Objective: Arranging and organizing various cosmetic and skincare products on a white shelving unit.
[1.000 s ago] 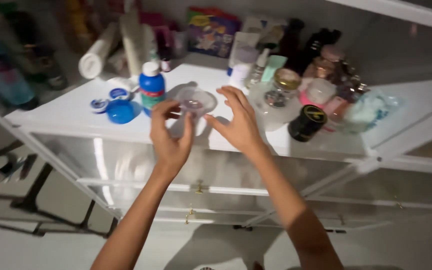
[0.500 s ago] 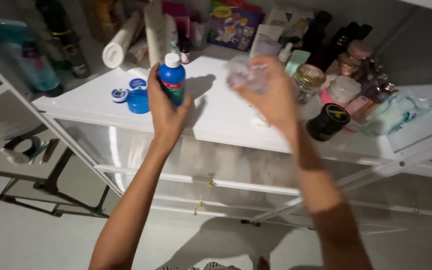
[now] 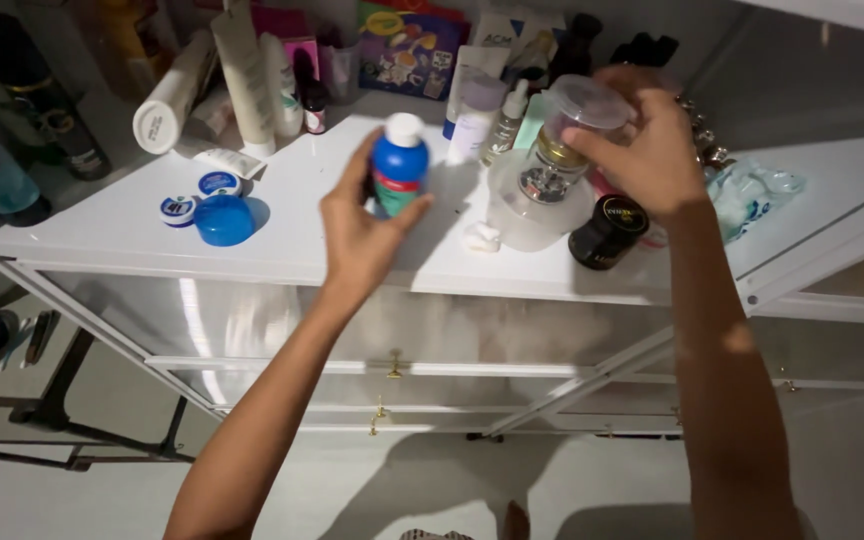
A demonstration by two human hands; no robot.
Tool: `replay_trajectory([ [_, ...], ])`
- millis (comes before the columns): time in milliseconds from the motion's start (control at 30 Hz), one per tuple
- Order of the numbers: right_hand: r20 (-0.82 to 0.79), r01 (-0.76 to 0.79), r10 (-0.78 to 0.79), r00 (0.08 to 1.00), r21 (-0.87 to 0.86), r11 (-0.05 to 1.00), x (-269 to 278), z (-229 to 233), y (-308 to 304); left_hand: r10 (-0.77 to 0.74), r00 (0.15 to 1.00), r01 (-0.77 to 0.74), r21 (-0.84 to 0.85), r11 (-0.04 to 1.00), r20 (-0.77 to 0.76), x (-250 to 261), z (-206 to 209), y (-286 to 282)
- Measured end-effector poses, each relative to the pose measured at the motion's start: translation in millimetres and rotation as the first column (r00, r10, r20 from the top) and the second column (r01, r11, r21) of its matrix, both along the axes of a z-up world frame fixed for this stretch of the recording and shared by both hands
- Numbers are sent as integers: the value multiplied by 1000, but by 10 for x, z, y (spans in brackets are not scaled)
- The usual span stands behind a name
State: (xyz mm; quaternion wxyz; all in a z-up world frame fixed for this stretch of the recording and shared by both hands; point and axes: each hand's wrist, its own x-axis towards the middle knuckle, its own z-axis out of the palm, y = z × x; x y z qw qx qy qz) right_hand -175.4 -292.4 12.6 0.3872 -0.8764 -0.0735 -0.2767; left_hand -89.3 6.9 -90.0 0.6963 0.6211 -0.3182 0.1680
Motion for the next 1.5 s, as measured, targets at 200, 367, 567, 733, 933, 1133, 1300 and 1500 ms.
replay_trajectory([
  [200, 308, 193, -193, 932, 30, 981, -453, 48, 367, -219, 974, 218, 17, 976, 61, -264, 216, -297],
  [367, 350, 206, -169, 921, -70, 976, -866, -446, 195, -213, 947, 203, 65, 977, 242, -599, 388, -700],
  [567, 193, 90, -102, 976, 69, 994, -1139, -639, -20, -286, 927, 282, 52, 958, 244, -904, 223, -1399],
  [733, 179, 158, -180, 967, 128, 979, -1347, -654, -296, -385, 904, 384, 41, 922, 185, -1083, 178, -1843],
  [933, 168, 371, -381, 909, 87, 925, -1358, -863, -744, -339, 869, 285, 196, 938, 359, -1171, -51, -1989],
  [1133, 131, 392, -394, 910, 39, 919, -1239, -960, -897, -156, 889, 8, 326, 945, 430, -1039, -526, -2093],
  [1300, 110, 250, -260, 959, 96, 963, -1166, -1203, -1069, -156, 854, -57, 388, 920, 497, -1003, -544, -1971],
  [1500, 444, 482, -422, 790, -26, 876, -1268, -1173, -506, -213, 858, 26, 375, 927, 467, -961, -647, -1734],
])
